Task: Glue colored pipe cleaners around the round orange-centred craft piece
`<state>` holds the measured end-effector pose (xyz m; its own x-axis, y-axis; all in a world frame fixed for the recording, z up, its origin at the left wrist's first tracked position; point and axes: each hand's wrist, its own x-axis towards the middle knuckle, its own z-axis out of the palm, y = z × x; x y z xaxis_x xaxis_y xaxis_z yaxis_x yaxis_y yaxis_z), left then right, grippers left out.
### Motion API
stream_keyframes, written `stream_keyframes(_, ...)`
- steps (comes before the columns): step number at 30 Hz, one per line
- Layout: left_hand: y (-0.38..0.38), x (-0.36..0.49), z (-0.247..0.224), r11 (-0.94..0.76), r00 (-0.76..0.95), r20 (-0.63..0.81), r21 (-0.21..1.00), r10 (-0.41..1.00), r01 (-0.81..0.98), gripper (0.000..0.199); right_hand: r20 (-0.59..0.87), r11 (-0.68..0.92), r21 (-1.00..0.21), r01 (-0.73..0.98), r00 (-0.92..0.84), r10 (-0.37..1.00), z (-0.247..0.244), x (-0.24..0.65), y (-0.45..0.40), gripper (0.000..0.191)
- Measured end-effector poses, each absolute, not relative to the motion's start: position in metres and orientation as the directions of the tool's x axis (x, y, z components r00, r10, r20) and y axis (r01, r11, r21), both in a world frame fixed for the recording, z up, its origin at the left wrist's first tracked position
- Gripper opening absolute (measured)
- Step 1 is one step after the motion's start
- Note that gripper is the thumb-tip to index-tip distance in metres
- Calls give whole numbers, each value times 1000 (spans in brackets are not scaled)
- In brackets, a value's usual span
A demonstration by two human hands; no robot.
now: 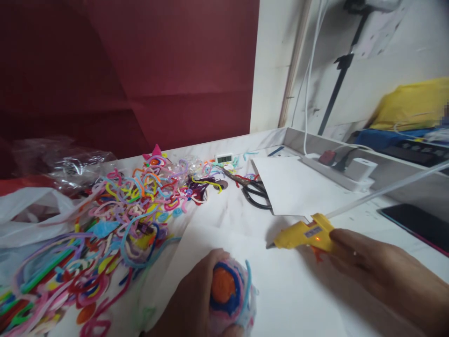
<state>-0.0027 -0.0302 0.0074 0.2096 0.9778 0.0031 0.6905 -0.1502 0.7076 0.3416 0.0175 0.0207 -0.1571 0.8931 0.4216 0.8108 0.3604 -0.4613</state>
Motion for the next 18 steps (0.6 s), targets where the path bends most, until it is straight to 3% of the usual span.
stream_keyframes(3, -31, 0, 6, -158, 203, 18, 698, 979, 699, 85, 507, 392, -255, 884, -223, 832, 24, 326, 3, 21)
stream_keyframes(5, -30, 2, 5, -181, 225, 26, 683, 974, 707, 88, 498, 458, -343, 820, -254, 829, 33, 303, -5, 21)
stream_keyframes(7, -29, 4, 4, -207, 231, 52, 662, 972, 721, 89, 308, 416, -536, 735, -290, 906, 42, 275, -9, 22)
stream_keyframes(10, -28, 4, 2, -251, 251, 94, 641, 963, 725, 89, 10, 277, -724, 631, -393, 920, 52, 239, -5, 24)
stream_keyframes(13, -26, 2, 0, -289, 294, 102, 641, 950, 711, 88, -90, 185, -783, 594, -402, 911, 54, 219, 3, 23)
stream_keyframes(18, -26, -3, -8, -355, 339, 144, 589, 930, 725, 91, -132, 130, -793, 595, -378, 916, 50, 212, 9, 17)
